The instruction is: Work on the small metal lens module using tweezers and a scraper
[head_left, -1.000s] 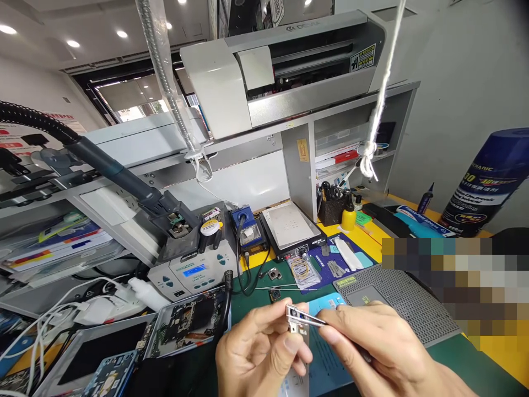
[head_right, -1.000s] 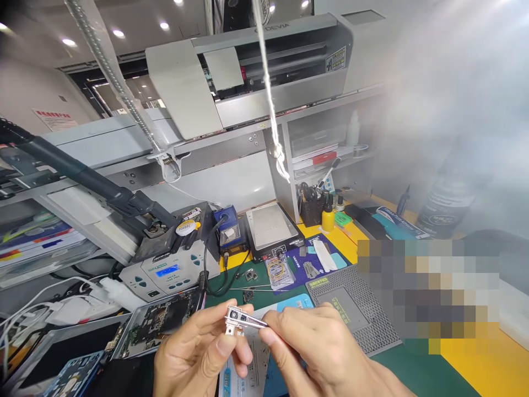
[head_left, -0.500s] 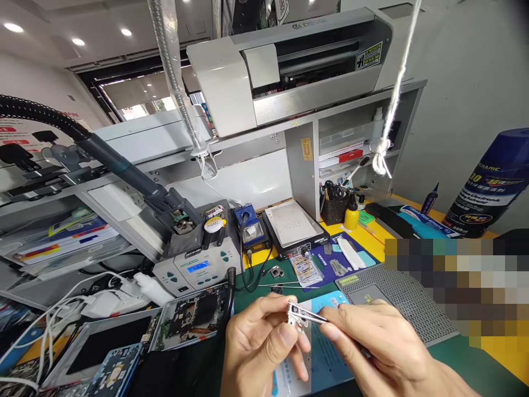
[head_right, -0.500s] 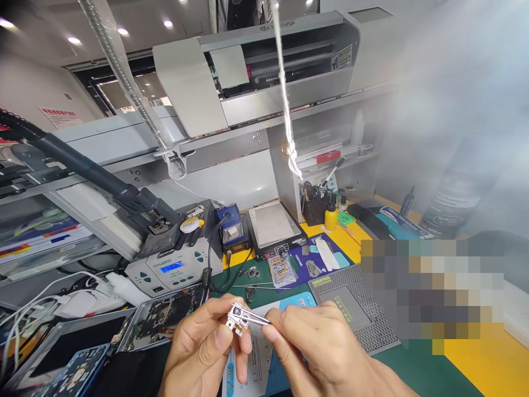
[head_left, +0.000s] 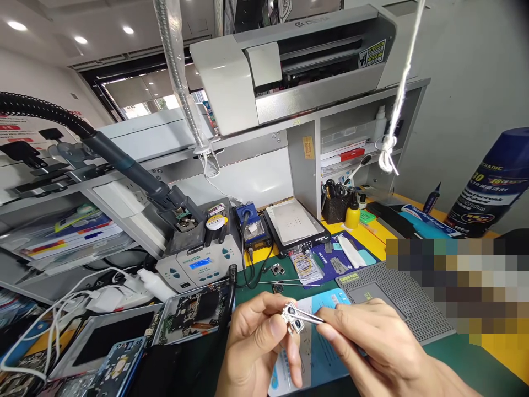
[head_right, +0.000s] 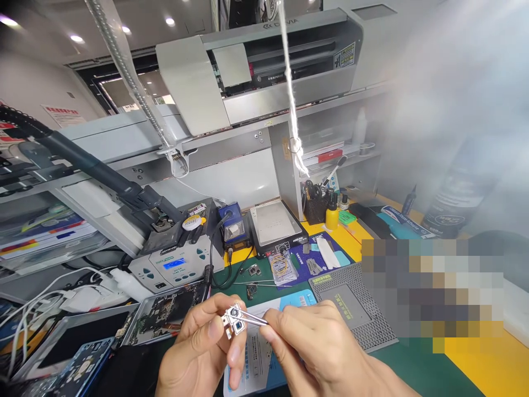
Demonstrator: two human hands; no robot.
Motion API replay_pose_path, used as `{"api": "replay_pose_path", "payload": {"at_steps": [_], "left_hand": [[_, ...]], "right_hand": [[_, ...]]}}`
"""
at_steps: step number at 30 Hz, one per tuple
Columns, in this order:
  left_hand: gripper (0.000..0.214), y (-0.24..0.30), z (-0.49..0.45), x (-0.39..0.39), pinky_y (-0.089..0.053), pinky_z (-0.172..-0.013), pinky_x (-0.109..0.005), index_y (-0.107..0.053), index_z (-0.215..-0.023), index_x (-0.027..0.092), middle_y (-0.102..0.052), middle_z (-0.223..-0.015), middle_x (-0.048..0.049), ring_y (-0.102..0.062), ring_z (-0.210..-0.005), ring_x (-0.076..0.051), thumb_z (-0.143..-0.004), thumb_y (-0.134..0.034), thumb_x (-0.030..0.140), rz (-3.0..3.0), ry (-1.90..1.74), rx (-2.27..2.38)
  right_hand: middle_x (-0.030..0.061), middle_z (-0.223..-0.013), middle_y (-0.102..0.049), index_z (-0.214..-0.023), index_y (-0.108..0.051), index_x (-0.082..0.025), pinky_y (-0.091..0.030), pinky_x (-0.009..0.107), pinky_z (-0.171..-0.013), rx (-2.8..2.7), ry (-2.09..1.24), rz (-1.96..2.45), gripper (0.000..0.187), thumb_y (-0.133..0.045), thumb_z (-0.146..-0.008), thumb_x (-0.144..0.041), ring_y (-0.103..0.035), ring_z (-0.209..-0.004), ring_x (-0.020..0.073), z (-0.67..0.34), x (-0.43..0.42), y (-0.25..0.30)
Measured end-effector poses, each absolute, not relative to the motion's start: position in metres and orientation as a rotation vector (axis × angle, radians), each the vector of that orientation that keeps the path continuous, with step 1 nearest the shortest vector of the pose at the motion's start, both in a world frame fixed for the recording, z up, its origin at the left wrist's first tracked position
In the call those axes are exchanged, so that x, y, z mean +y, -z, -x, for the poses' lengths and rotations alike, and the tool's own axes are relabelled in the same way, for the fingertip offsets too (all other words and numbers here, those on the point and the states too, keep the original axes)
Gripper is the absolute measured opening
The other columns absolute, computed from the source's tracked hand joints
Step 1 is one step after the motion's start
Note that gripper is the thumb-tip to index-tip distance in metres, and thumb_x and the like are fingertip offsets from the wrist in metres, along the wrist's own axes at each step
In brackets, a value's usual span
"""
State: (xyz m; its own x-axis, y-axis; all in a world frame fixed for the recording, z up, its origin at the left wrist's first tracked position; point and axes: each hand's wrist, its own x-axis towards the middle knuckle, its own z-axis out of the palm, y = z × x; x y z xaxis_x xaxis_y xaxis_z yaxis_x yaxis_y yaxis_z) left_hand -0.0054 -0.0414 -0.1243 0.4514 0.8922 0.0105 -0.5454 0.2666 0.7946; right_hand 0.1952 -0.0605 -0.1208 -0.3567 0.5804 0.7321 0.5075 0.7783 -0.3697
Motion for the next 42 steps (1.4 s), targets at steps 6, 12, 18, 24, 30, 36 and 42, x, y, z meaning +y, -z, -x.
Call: {"api": "replay_pose_path", "payload": {"at_steps": [6, 12, 18, 24, 30, 36, 42], "left_hand": [[0.029, 0.127, 0.000, -0.035, -0.045, -0.036, -0.017, -0.077, -0.105, 0.021, -0.065, -0.057, 0.0010, -0.058, -0.037, -0.010, -0.085, -0.079, 0.041, -0.829, -1.031, 0.432], [0.035, 0.117, -0.002, -0.043, -0.053, -0.048, -0.020, -0.077, -0.110, 0.023, -0.070, -0.070, -0.0002, -0.063, -0.051, -0.011, -0.080, -0.087, 0.038, -0.953, -1.139, 0.596], [0.031, 0.119, -0.003, -0.045, -0.050, -0.051, -0.020, -0.080, -0.110, 0.020, -0.069, -0.063, 0.0005, -0.065, -0.048, -0.011, -0.085, -0.084, 0.038, -1.007, -1.219, 0.675], [0.041, 0.118, -0.011, -0.049, -0.054, -0.048, -0.022, -0.080, -0.109, 0.018, -0.069, -0.067, -0.0007, -0.063, -0.049, -0.012, -0.075, -0.090, 0.039, -1.022, -1.285, 0.745], [0.032, 0.121, -0.030, -0.055, -0.058, -0.051, -0.024, -0.080, -0.108, 0.020, -0.070, -0.071, -0.0002, -0.064, -0.051, -0.013, -0.080, -0.085, 0.033, -1.090, -1.527, 0.982], [0.025, 0.123, -0.030, -0.055, -0.057, -0.050, -0.023, -0.082, -0.099, 0.018, -0.071, -0.078, -0.0038, -0.063, -0.056, -0.013, -0.082, -0.083, 0.036, -1.202, -1.569, 1.000], [0.023, 0.123, -0.028, -0.057, -0.058, -0.051, -0.023, -0.083, -0.100, 0.021, -0.073, -0.084, -0.0059, -0.066, -0.061, -0.016, -0.083, -0.082, 0.035, -1.244, -1.581, 0.997]], "right_hand": [[-0.0062, -0.062, -0.047, -0.078, -0.053, -0.023, -0.034, 0.030, -0.048, -2.016, -0.105, 0.792, 0.028, -0.050, -0.098, -0.002, -0.041, -0.046, 0.0113, -0.194, -0.060, 0.120], [-0.0060, -0.063, -0.049, -0.082, -0.055, -0.022, -0.037, 0.028, -0.050, -1.987, -0.129, 0.851, 0.026, -0.049, -0.100, -0.004, -0.043, -0.048, 0.0111, -0.192, -0.059, 0.121], [-0.0053, -0.062, -0.053, -0.086, -0.059, -0.021, -0.036, 0.029, -0.050, -1.980, -0.121, 0.856, 0.023, -0.049, -0.100, -0.005, -0.044, -0.047, 0.0121, -0.191, -0.060, 0.123], [-0.0046, -0.063, -0.057, -0.087, -0.060, -0.022, -0.039, 0.028, -0.051, -1.959, -0.122, 0.864, 0.024, -0.049, -0.100, -0.005, -0.048, -0.047, 0.0124, -0.190, -0.060, 0.120], [-0.0023, -0.066, -0.065, -0.086, -0.061, -0.022, -0.038, 0.030, -0.050, -1.926, -0.121, 0.903, 0.024, -0.050, -0.101, -0.008, -0.052, -0.047, 0.0136, -0.190, -0.059, 0.123], [-0.0014, -0.071, -0.070, -0.091, -0.062, -0.022, -0.041, 0.029, -0.052, -1.915, -0.140, 0.870, 0.021, -0.051, -0.099, -0.006, -0.058, -0.050, 0.0137, -0.192, -0.061, 0.121], [-0.0030, -0.067, -0.065, -0.091, -0.061, -0.022, -0.041, 0.028, -0.052, -1.923, -0.159, 0.834, 0.022, -0.050, -0.098, -0.004, -0.053, -0.049, 0.0129, -0.192, -0.060, 0.120]]}}
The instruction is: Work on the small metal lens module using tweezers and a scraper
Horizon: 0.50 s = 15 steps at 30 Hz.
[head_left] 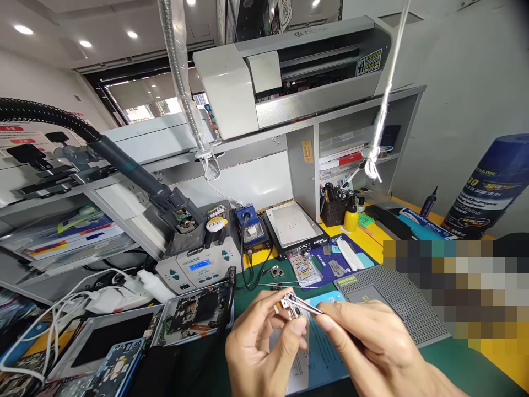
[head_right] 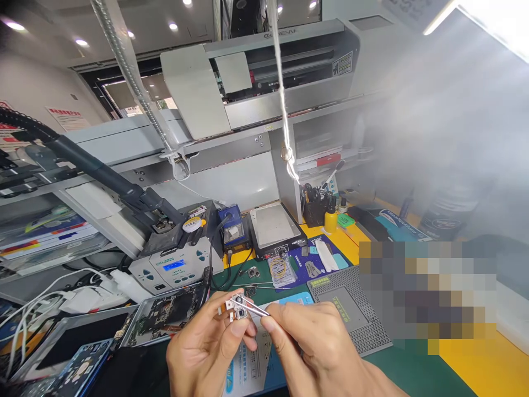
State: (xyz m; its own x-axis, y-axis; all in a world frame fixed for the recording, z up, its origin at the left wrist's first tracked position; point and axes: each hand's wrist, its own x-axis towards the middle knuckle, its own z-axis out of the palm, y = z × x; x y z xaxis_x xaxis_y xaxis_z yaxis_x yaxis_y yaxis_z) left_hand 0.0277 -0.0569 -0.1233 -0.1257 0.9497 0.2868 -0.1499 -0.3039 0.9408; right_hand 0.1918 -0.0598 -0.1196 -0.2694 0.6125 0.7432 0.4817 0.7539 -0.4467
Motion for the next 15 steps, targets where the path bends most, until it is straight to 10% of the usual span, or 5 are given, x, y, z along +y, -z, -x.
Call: {"api": "replay_pose_path", "payload": {"at_steps": [15], "left_hand": [[0.018, 0.121, -0.014, -0.052, -0.060, -0.059, -0.023, -0.084, -0.096, 0.024, -0.070, -0.079, -0.0035, -0.068, -0.064, -0.016, -0.085, -0.081, 0.037, -1.237, -1.419, 0.798]], "right_hand": [[-0.0046, -0.068, -0.062, -0.094, -0.061, -0.024, -0.043, 0.026, -0.054, -1.906, -0.213, 0.811, 0.023, -0.050, -0.099, -0.004, -0.055, -0.049, 0.0118, -0.190, -0.061, 0.120]]}}
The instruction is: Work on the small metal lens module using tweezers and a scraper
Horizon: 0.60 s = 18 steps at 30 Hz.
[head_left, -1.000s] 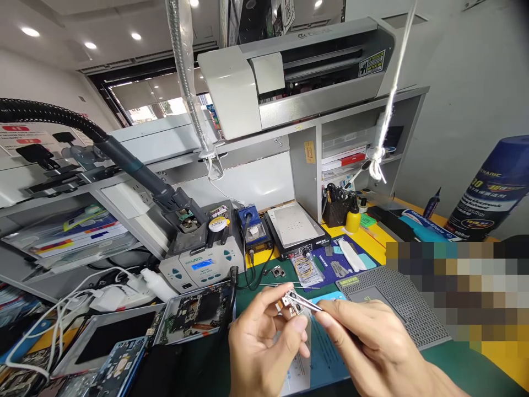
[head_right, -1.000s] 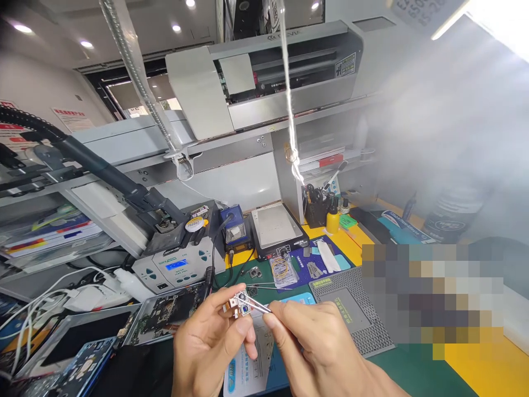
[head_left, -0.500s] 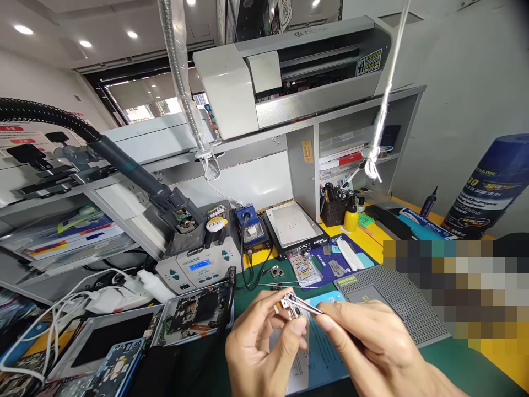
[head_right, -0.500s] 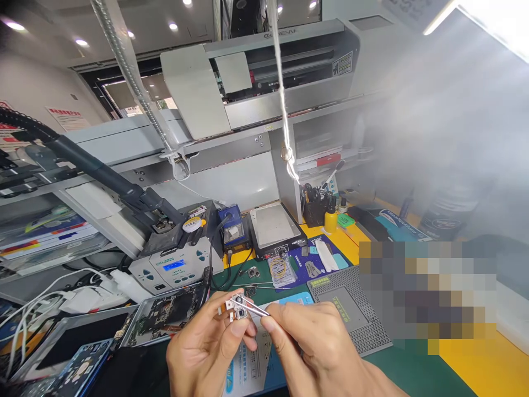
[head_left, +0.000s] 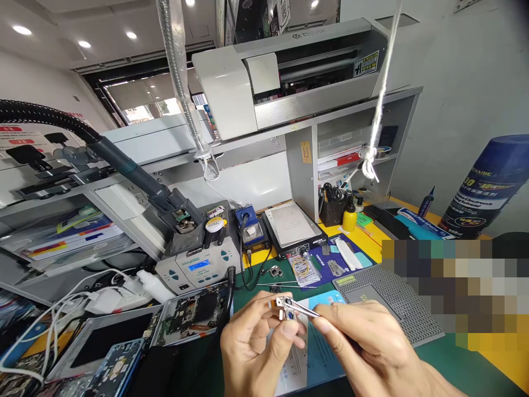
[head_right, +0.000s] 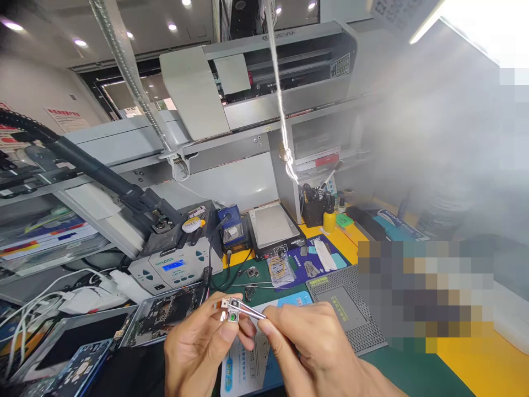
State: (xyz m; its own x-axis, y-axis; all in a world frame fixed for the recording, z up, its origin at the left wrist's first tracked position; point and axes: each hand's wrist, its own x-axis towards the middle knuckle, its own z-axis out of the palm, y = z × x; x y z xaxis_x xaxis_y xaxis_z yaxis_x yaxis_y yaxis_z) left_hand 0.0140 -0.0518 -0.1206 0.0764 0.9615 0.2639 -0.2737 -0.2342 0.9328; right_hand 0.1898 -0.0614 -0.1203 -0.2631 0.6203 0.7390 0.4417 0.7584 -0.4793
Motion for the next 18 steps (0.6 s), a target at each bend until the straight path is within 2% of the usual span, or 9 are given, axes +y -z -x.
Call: {"api": "replay_pose_path", "payload": {"at_steps": [6, 14, 18], "left_hand": [[0.026, 0.121, -0.008, -0.047, -0.060, -0.055, -0.025, -0.083, -0.099, 0.020, -0.070, -0.077, -0.0051, -0.069, -0.065, -0.017, -0.086, -0.080, 0.042, -1.103, -1.270, 0.624], [0.024, 0.123, -0.004, -0.043, -0.060, -0.052, -0.022, -0.083, -0.096, 0.019, -0.071, -0.073, -0.0046, -0.071, -0.061, -0.015, -0.090, -0.077, 0.041, -1.011, -1.168, 0.495], [0.022, 0.122, -0.003, -0.042, -0.059, -0.050, -0.023, -0.083, -0.098, 0.019, -0.072, -0.076, -0.0045, -0.071, -0.061, -0.016, -0.090, -0.076, 0.039, -0.996, -1.177, 0.488]], "right_hand": [[-0.0055, -0.070, -0.061, -0.094, -0.060, -0.024, -0.043, 0.023, -0.056, -1.940, -0.264, 0.770, 0.025, -0.049, -0.099, -0.003, -0.055, -0.052, 0.0097, -0.191, -0.061, 0.119], [-0.0045, -0.064, -0.053, -0.082, -0.057, -0.024, -0.038, 0.029, -0.052, -1.970, -0.273, 0.823, 0.026, -0.049, -0.102, -0.008, -0.046, -0.049, 0.0121, -0.192, -0.061, 0.127], [-0.0028, -0.069, -0.062, -0.090, -0.061, -0.023, -0.041, 0.028, -0.056, -1.968, -0.288, 0.845, 0.023, -0.047, -0.103, -0.010, -0.053, -0.053, 0.0123, -0.190, -0.063, 0.127]]}}
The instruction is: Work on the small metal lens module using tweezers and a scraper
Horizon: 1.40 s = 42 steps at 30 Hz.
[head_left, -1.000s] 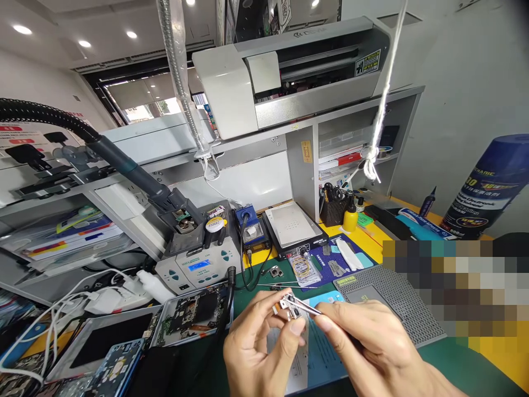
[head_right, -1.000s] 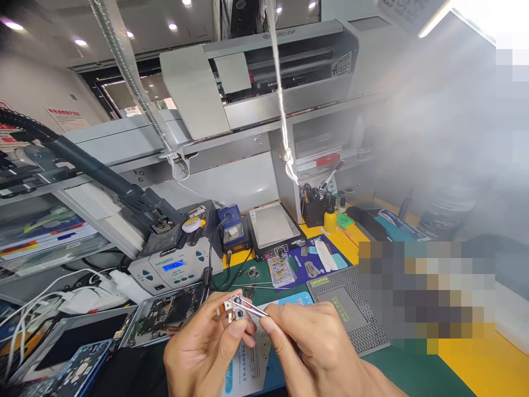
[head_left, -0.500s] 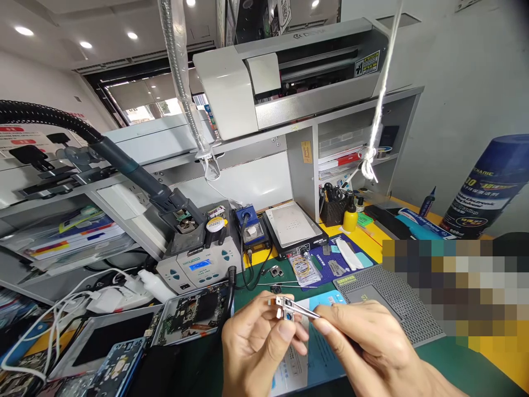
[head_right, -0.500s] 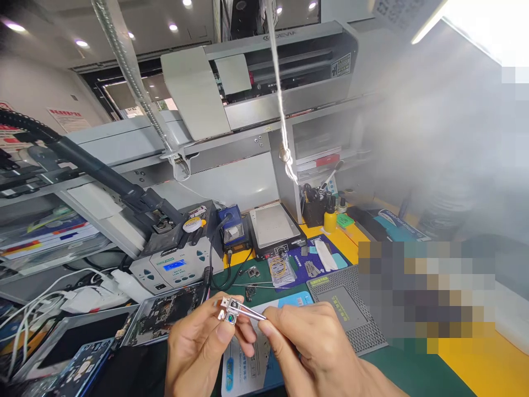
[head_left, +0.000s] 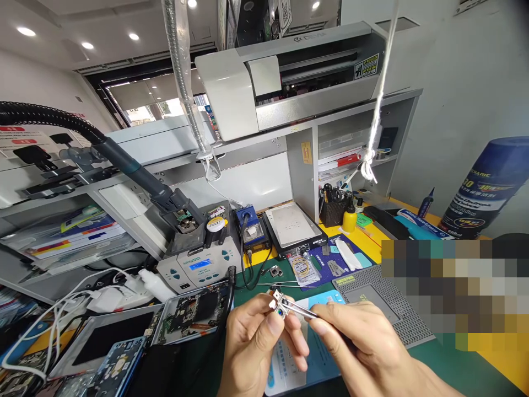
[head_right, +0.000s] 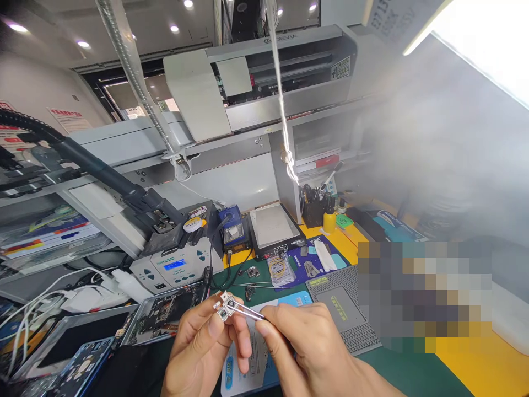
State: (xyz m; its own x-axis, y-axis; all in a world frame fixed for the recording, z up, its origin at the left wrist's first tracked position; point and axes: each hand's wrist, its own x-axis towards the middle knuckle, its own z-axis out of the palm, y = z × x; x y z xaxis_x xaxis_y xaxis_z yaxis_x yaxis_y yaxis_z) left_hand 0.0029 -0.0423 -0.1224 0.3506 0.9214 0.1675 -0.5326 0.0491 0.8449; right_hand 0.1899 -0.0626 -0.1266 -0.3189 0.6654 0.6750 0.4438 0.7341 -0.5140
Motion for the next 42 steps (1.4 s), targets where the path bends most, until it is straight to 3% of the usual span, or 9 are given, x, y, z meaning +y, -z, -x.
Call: {"api": "replay_pose_path", "payload": {"at_steps": [3, 8, 11, 16, 20, 23, 27, 42], "left_hand": [[0.020, 0.123, -0.001, -0.044, -0.061, -0.055, -0.024, -0.081, -0.103, 0.020, -0.074, -0.081, -0.0049, -0.071, -0.065, -0.017, -0.090, -0.077, 0.035, -1.015, -1.195, 0.529], [0.025, 0.125, -0.007, -0.049, -0.059, -0.060, -0.021, -0.079, -0.101, 0.020, -0.075, -0.073, -0.0031, -0.069, -0.063, -0.015, -0.090, -0.076, 0.043, -1.249, -1.306, 0.918], [0.021, 0.129, -0.012, -0.050, -0.059, -0.064, -0.019, -0.079, -0.103, 0.023, -0.078, -0.088, -0.0029, -0.072, -0.071, -0.016, -0.089, -0.077, 0.039, -1.400, -1.460, 1.099], [0.013, 0.140, -0.005, -0.041, -0.065, -0.068, -0.025, -0.080, -0.102, 0.024, -0.079, -0.098, -0.0043, -0.077, -0.079, -0.021, -0.092, -0.071, 0.028, -1.808, -1.377, 1.053], [0.014, 0.141, 0.000, -0.035, -0.066, -0.070, -0.025, -0.081, -0.101, 0.026, -0.079, -0.098, -0.0036, -0.078, -0.079, -0.021, -0.092, -0.069, 0.025, -1.914, -1.344, 1.053], [0.011, 0.134, -0.005, -0.037, -0.064, -0.067, -0.023, -0.083, -0.095, 0.026, -0.078, -0.094, -0.0047, -0.076, -0.076, -0.021, -0.088, -0.074, 0.025, -1.876, -1.353, 1.054], [0.008, 0.126, -0.017, -0.043, -0.062, -0.066, -0.025, -0.085, -0.089, 0.026, -0.076, -0.092, -0.0064, -0.073, -0.076, -0.023, -0.084, -0.079, 0.028, -1.671, -1.359, 1.031], [0.010, 0.119, -0.022, -0.047, -0.057, -0.067, -0.025, -0.084, -0.089, 0.023, -0.068, -0.089, -0.0058, -0.067, -0.076, -0.021, -0.088, -0.076, 0.029, -1.580, -1.324, 0.986]], "right_hand": [[-0.0012, -0.074, -0.068, -0.092, -0.063, -0.023, -0.042, 0.028, -0.060, -1.969, -0.312, 0.924, 0.022, -0.047, -0.105, -0.014, -0.058, -0.058, 0.0126, -0.188, -0.062, 0.126], [-0.0021, -0.071, -0.064, -0.088, -0.062, -0.022, -0.040, 0.026, -0.060, -1.976, -0.358, 1.054, 0.026, -0.044, -0.106, -0.022, -0.056, -0.057, 0.0115, -0.189, -0.060, 0.128], [-0.0030, -0.071, -0.063, -0.092, -0.063, -0.022, -0.039, 0.026, -0.060, -1.980, -0.388, 1.112, 0.025, -0.043, -0.107, -0.026, -0.054, -0.056, 0.0116, -0.189, -0.059, 0.128], [-0.0057, -0.072, -0.062, -0.098, -0.063, -0.022, -0.038, 0.026, -0.060, -2.000, -0.444, 1.176, 0.023, -0.042, -0.107, -0.027, -0.049, -0.054, 0.0115, -0.188, -0.059, 0.124], [-0.0060, -0.071, -0.056, -0.088, -0.060, -0.022, -0.035, 0.029, -0.058, -2.031, -0.455, 1.222, 0.027, -0.042, -0.107, -0.027, -0.042, -0.053, 0.0128, -0.189, -0.059, 0.122], [-0.0079, -0.067, -0.050, -0.087, -0.057, -0.022, -0.034, 0.028, -0.056, -2.034, -0.471, 1.233, 0.024, -0.044, -0.107, -0.026, -0.041, -0.051, 0.0127, -0.190, -0.059, 0.121], [-0.0046, -0.074, -0.059, -0.093, -0.056, -0.023, -0.039, 0.029, -0.062, -2.035, -0.472, 1.223, 0.024, -0.037, -0.108, -0.024, -0.051, -0.060, 0.0146, -0.192, -0.062, 0.120], [-0.0033, -0.077, -0.059, -0.097, -0.056, -0.021, -0.042, 0.031, -0.060, -2.065, -0.359, 1.173, 0.024, -0.035, -0.109, -0.024, -0.052, -0.059, 0.0151, -0.190, -0.062, 0.131]]}}
